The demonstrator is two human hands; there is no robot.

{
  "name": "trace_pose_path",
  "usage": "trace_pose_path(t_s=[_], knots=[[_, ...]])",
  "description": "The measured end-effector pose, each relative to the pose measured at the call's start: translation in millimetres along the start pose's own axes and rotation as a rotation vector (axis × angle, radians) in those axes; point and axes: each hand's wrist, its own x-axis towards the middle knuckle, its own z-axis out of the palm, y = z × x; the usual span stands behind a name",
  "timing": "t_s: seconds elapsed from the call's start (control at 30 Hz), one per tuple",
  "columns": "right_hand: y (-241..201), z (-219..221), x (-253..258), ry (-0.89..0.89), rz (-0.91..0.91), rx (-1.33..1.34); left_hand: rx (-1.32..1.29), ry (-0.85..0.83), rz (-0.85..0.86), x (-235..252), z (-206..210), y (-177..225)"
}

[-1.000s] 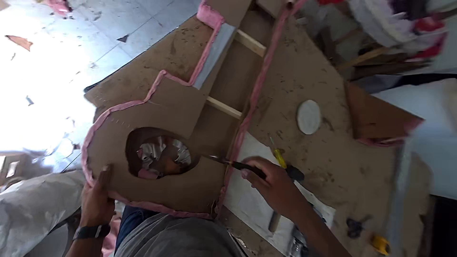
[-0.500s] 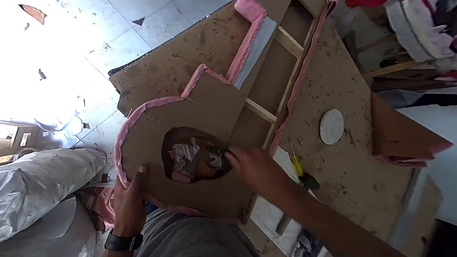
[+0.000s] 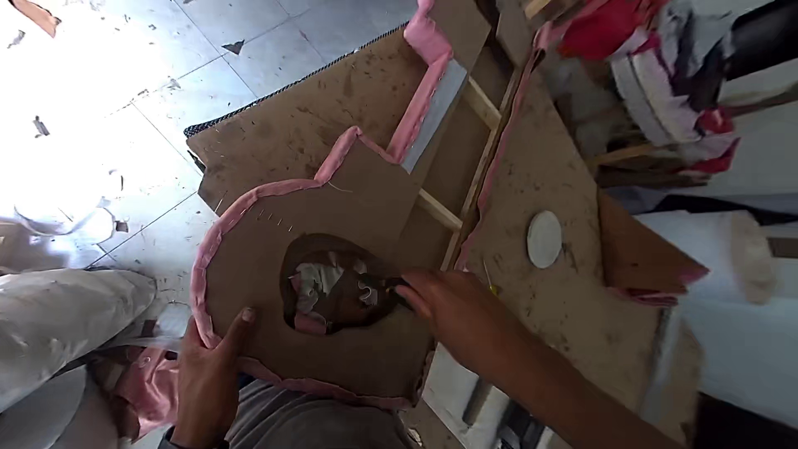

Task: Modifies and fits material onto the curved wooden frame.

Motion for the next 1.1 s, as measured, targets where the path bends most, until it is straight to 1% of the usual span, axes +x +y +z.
trace_pose_path(t_s=[0.07,0.1,0.13,0.17,0.2,0.23,0.27,0.3,0.33,0.37,0.43,0.5,0.53,0.57,0.6,0.67,0.7,0.73,0.77,0.8,0.83,0.9,0.93,0.97,1.03,1.07,1.1], knots=[[5.0,-41.0,-31.3,0.121,-0.035,-0.027,-0.005,-0.002,-0.016,-4.7,-3.0,2.5],[6.0,-53.4,-36.1,0.162,-0.050,-0.045,-0.012,0.002,-0.022,-3.4,-3.7,3.8],[3.4,-51.6,-31.1,0.147,-0.050,-0.052,-0.017,0.004,-0.028,-2.1,-3.5,4.8],[-2.8,-34.3,-18.5,0.075,-0.017,-0.041,-0.019,0.002,-0.032,-2.6,-3.3,5.5],[-9.0,-9.1,-1.1,-0.038,0.045,0.005,-0.018,-0.011,-0.036,-4.6,-2.0,4.8],[-10.7,12.5,12.0,-0.106,0.078,0.003,-0.015,-0.026,-0.045,-8.0,-1.5,1.5],[-14.7,23.7,22.0,-0.131,0.073,0.012,0.001,-0.016,-0.033,-10.0,-3.7,1.1],[-20.5,23.2,25.4,-0.152,0.055,0.026,0.022,-0.009,-0.009,-9.8,-7.2,5.2],[-21.4,12.4,17.4,-0.167,0.044,0.033,0.042,-0.015,0.011,-11.4,-4.8,8.2],[-17.1,-3.0,3.9,-0.150,0.022,0.004,0.044,-0.017,0.020,-14.9,-1.2,8.2],[-3.6,-37.4,-22.3,-0.017,0.010,0.011,0.031,-0.016,0.013,-13.1,-6.5,8.5],[24.1,-66.4,-46.8,0.137,0.088,0.063,0.006,-0.026,-0.011,-5.0,-13.6,0.6],[41.4,-68.2,-59.1,0.197,0.175,0.130,-0.005,-0.030,-0.017,-1.3,-14.7,-3.7],[60.0,-57.8,-69.2,0.232,0.293,0.252,-0.002,-0.033,-0.011,2.6,-15.5,-5.7],[79.6,-33.4,-77.8,0.252,0.424,0.426,0.004,-0.036,-0.005,5.6,-17.2,-6.2],[115.6,48.0,-87.6,0.344,0.643,0.817,0.022,-0.040,0.013,12.8,-21.3,-8.6],[129.2,94.4,-89.2,0.418,0.710,0.992,0.026,-0.053,0.030,17.5,-22.8,-11.0],[139.8,136.9,-92.8,0.469,0.753,1.117,0.027,-0.083,0.043,21.9,-24.1,-14.0],[148.5,172.2,-102.0,0.494,0.791,1.187,0.025,-0.108,0.055,25.0,-23.6,-16.3],[155.3,199.4,-119.3,0.517,0.840,1.184,0.026,-0.130,0.069,26.5,-22.7,-16.9],[162.2,220.6,-144.1,0.561,0.903,1.081,0.027,-0.138,0.082,26.4,-22.0,-15.6],[178.4,251.7,-199.4,0.670,1.056,0.753,0.065,-0.108,0.088,19.5,-24.3,-7.3],[190.3,270.4,-223.3,0.647,1.120,0.654,0.083,-0.066,0.091,14.6,-26.8,-4.3],[202.4,291.5,-239.3,0.580,1.171,0.626,0.077,-0.018,0.098,12.5,-28.8,-4.3],[212.3,331.1,-242.9,0.424,1.243,0.653,0.065,0.025,0.103,14.0,-40.2,-8.0],[214.0,341.4,-238.5,0.403,1.252,0.686,0.063,0.051,0.105,15.0,-47.6,-11.1],[212.9,343.0,-233.8,0.433,1.263,0.742,0.065,0.080,0.103,13.0,-54.5,-12.1]])
